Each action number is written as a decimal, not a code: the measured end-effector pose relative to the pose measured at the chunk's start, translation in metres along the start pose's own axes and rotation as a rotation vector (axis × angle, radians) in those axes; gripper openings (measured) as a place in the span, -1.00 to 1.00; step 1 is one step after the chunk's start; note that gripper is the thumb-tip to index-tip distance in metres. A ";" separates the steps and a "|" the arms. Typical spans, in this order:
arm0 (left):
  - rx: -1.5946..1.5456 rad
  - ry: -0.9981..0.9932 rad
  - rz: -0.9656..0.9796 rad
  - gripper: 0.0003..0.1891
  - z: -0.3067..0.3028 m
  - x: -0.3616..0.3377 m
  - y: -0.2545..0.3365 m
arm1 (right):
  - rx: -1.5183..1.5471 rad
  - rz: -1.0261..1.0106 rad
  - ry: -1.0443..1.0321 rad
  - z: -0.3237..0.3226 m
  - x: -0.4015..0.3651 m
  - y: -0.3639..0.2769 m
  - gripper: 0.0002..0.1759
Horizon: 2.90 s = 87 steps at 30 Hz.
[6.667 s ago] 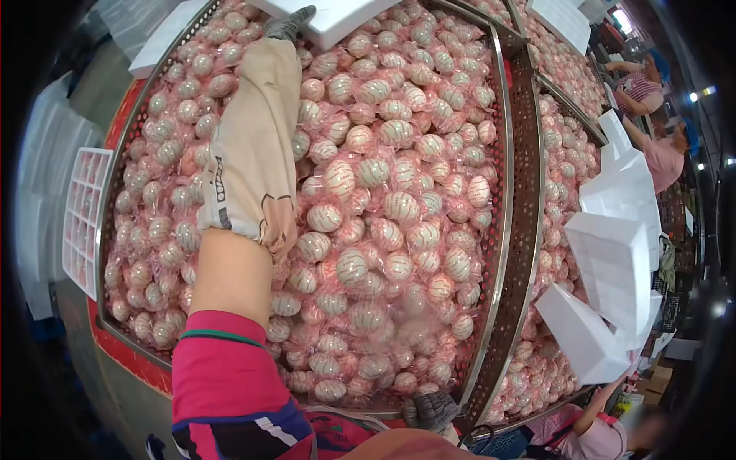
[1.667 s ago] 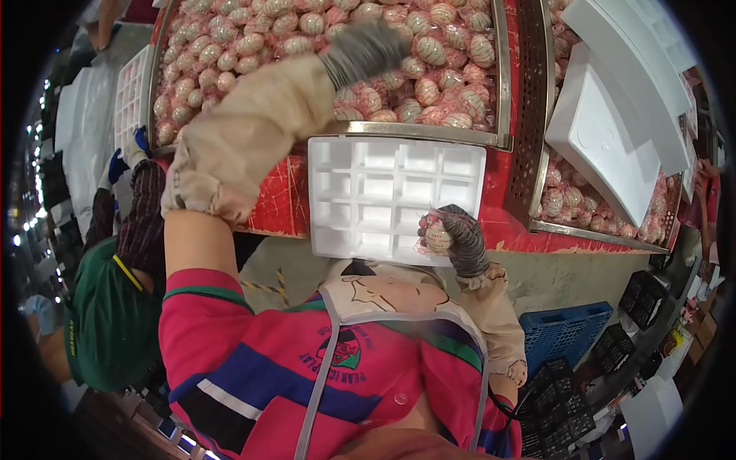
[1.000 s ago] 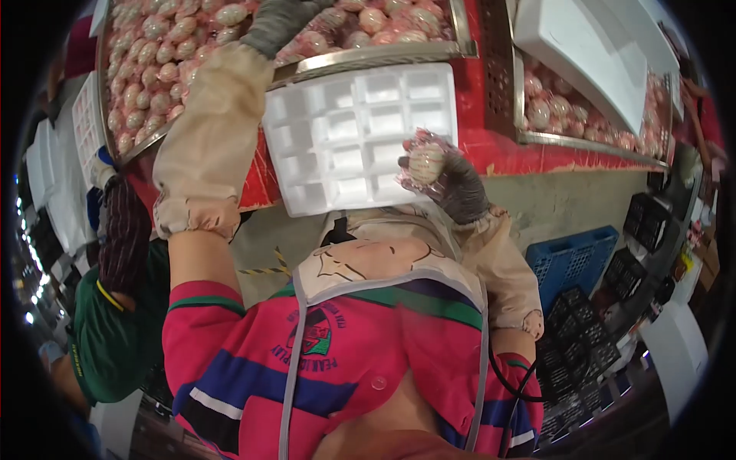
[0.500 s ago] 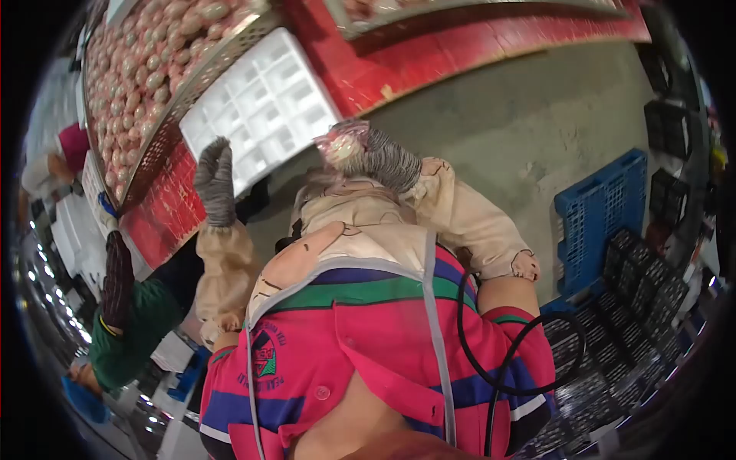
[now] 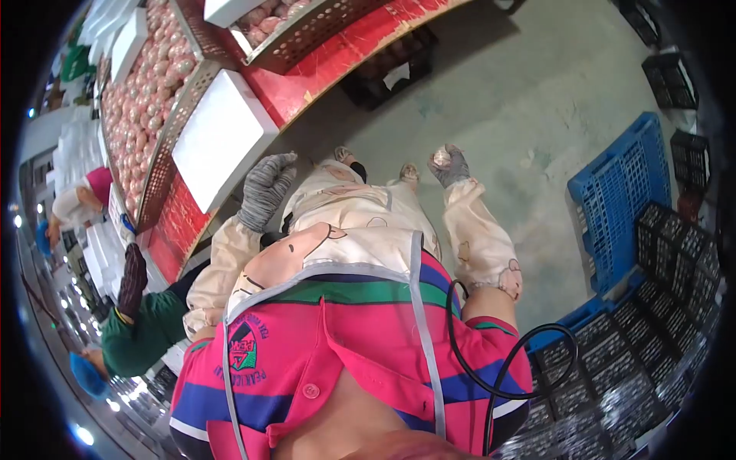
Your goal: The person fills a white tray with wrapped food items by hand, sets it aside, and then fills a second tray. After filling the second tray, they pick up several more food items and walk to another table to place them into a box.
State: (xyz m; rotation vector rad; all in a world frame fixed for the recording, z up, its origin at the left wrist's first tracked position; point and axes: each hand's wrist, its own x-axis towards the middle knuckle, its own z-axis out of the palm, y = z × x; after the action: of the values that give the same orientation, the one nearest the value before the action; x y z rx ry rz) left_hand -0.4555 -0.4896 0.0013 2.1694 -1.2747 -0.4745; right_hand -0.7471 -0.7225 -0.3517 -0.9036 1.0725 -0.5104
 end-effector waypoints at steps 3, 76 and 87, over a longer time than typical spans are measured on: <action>0.037 -0.004 0.028 -0.75 -0.007 -0.003 0.008 | 0.557 0.450 0.013 0.041 0.053 -0.032 -0.65; -0.812 0.371 -0.049 -0.48 -0.355 0.124 -0.312 | -1.466 -1.238 -0.757 0.569 -0.017 -0.269 -0.49; -0.645 0.227 -0.377 -0.57 -0.228 0.024 -0.381 | -1.435 -0.661 -0.725 0.582 0.020 -0.240 -0.66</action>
State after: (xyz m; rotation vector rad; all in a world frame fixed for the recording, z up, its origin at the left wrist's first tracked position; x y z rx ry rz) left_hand -0.0596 -0.2978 -0.0650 1.8253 -0.4858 -0.6586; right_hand -0.1961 -0.6510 -0.0546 -2.5018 0.2869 0.2001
